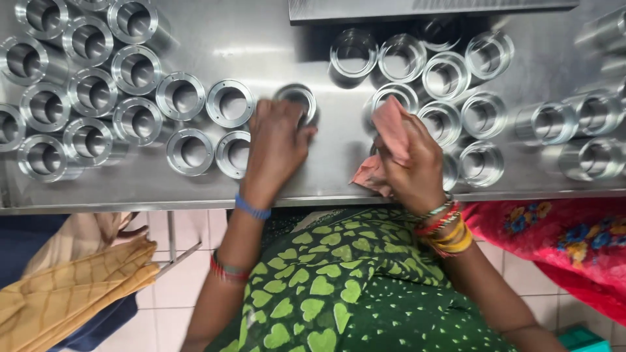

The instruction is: The recorder is cleaning metal rings with a cloth and then inspecting them using a dial indicator gauge on a fabrication bench.

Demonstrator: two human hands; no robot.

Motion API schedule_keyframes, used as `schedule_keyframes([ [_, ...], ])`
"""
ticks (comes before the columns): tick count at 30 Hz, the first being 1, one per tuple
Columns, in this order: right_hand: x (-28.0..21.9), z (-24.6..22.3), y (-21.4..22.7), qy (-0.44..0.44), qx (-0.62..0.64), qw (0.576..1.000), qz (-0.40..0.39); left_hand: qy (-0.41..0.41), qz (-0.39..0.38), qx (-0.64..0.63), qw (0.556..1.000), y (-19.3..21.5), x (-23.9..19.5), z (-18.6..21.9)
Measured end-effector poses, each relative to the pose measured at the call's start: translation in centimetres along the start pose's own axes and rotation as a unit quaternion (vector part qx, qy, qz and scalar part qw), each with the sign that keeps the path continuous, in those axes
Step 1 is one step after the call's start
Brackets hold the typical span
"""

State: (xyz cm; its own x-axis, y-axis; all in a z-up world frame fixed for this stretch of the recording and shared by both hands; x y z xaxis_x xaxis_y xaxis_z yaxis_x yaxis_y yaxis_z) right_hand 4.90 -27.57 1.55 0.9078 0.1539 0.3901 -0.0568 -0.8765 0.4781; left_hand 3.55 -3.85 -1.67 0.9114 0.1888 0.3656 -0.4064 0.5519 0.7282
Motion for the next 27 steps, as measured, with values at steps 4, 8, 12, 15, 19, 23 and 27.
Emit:
schedule_keyframes([
  [4, 0.0, -2.5, -3.9, 0.019, -0.093, 0.995, -0.015, 0.232, -0.057, -0.137, 0.961, 1.5, -4.2, 1.2],
  [8, -0.7, -1.1, -5.7, 0.181, 0.02, 0.982, -0.041, 0.154, -0.086, -0.372, 0.911, 2.5, -5.8, 2.0],
  [12, -2.7, 3.2, -6.8, -0.382, 0.43, 0.803, -0.155, 0.072, -0.077, -0.416, 0.903, 3.2, -5.5, 2.3],
  [15, -2.2, 0.8, -4.8, -0.233, 0.315, 0.907, -0.154, 0.255, -0.219, -0.46, 0.822, 3.6, -4.2, 3.2],
  [19, -1.1, -2.2, -3.5, 0.148, -0.023, 0.986, -0.068, 0.369, -0.218, -0.492, 0.758, 3.1, -3.8, 4.1],
  [23, -1.6, 1.0, -4.4, -0.174, 0.209, 0.957, -0.103, 0.102, -0.139, -0.381, 0.908, 2.9, -3.9, 3.4],
  [27, -2.2, 1.9, -4.2, -0.254, 0.317, 0.905, -0.128, 0.06, -0.137, -0.316, 0.937, 3.9, -3.1, 3.2],
])
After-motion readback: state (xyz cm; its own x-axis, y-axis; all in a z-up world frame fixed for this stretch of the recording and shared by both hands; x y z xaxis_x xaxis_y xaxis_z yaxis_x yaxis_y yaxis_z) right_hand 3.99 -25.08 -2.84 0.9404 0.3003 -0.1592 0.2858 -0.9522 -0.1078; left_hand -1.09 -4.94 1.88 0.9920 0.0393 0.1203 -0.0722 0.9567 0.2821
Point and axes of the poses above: each hand's wrist, its own x-axis towards the middle knuckle, its own y-axis out of the back of the hand, z = x × y, the point moved 1 cm from there along x, towards the middle knuckle, and after that the axes turned 14 degrees about z, right-handed, at the moved point
